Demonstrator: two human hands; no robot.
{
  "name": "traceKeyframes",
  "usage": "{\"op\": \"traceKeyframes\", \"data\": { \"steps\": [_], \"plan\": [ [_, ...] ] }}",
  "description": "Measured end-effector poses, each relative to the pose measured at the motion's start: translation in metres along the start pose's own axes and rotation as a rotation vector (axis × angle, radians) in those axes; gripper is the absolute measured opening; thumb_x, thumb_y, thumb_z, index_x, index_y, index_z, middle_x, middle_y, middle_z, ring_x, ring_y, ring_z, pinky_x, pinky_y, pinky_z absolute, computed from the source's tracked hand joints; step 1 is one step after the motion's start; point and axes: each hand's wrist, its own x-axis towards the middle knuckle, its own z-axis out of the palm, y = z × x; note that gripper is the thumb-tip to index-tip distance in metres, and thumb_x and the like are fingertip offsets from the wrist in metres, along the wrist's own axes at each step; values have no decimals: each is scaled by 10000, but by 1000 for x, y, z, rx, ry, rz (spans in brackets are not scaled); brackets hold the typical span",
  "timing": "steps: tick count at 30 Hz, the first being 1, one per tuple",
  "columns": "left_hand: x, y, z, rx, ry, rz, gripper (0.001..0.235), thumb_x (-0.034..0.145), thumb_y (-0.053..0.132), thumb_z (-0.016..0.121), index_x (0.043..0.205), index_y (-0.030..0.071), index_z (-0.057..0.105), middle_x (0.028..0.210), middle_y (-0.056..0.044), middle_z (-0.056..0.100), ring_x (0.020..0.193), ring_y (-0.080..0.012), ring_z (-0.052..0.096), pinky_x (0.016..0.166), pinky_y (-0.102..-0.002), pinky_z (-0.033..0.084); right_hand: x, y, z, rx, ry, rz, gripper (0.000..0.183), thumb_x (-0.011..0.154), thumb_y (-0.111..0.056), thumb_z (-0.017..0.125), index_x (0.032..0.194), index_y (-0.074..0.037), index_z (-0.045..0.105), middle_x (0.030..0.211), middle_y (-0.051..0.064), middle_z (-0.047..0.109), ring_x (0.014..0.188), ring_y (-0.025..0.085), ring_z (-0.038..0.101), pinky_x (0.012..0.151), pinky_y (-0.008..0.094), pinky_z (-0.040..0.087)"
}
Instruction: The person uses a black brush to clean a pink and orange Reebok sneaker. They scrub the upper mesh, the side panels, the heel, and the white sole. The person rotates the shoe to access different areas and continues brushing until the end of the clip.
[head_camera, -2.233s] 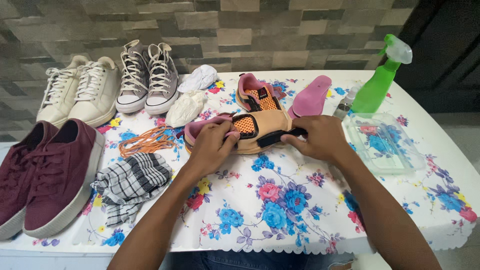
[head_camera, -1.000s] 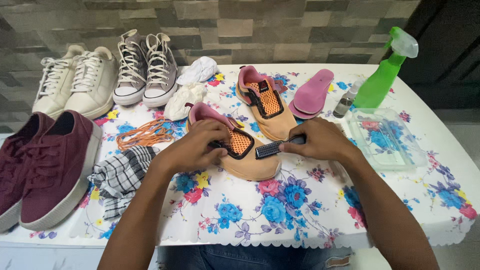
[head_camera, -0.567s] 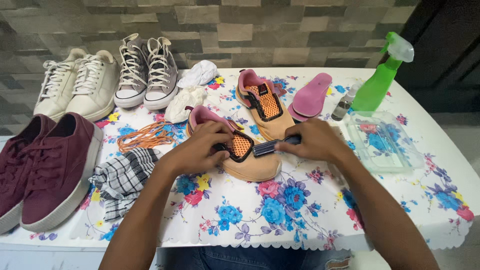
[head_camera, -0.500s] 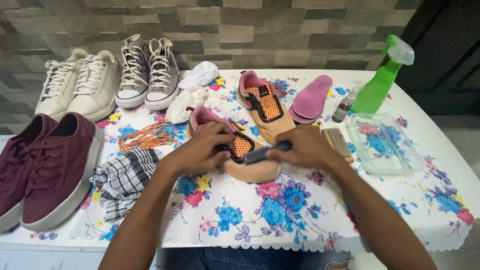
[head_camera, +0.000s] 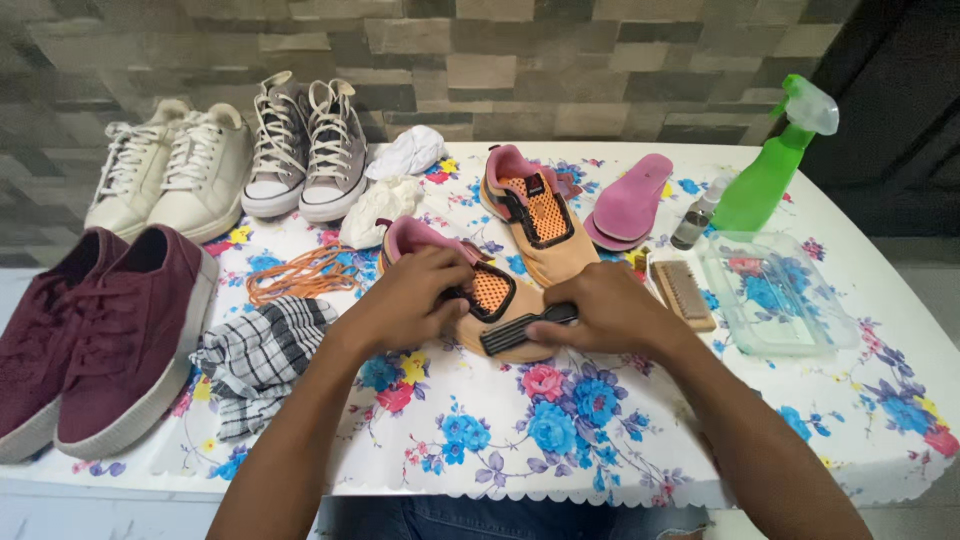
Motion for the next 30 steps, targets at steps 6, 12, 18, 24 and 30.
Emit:
{"op": "traceKeyframes", "data": {
  "steps": [6, 12, 18, 24, 30],
  "plan": [
    [5, 7, 0, 11, 58, 14, 135, 1001, 281, 614, 1029, 163, 672, 1032, -74, 684, 1068, -356, 687, 938, -491, 531, -20, 40, -44, 117, 19, 197, 411, 775, -608, 787, 724, -200, 777, 638, 106, 764, 776, 405, 769, 754, 488, 574],
    [3, 28, -2, 126, 292, -126, 200, 1043, 397, 545, 1115, 256, 666, 1148, 13, 685, 976, -326, 729, 829, -491, 589, -17, 12, -27, 78, 287, 4, 421, 836, -666, 764, 783, -248, 749, 507, 60, 658, 612, 304, 728, 680, 383, 582],
    [10, 27, 0, 89, 287, -146, 159, 1049, 321, 568, 1085, 205, 671, 1031, -50, 718, 998, -349, 745, 790, -488, 592, -10, 26, -20, 36, 382, 8, 457, 836, -677, 767, 781, -223, 758, 534, 50, 697, 527, 278, 711, 596, 351, 548],
    [13, 28, 7, 106, 379, -170, 162, 1046, 301, 583, 1117, 201, 689, 955, -61, 740, 953, -339, 757, 781, -471, 590, -8, 64, -14, 67, 491, -2, 415, 820, -626, 816, 830, -214, 772, 554, 83, 695, 534, 304, 712, 630, 379, 568],
    [12, 34, 7, 97, 331, -144, 137, 1031, 272, 600, 1092, 185, 686, 920, -90, 751, 930, -353, 762, 775, -473, 588, 4, 35, -4, 157, 384, -124, 429, 870, -636, 762, 788, -215, 781, 589, 31, 738, 515, 242, 698, 607, 328, 555]
  ]
}}
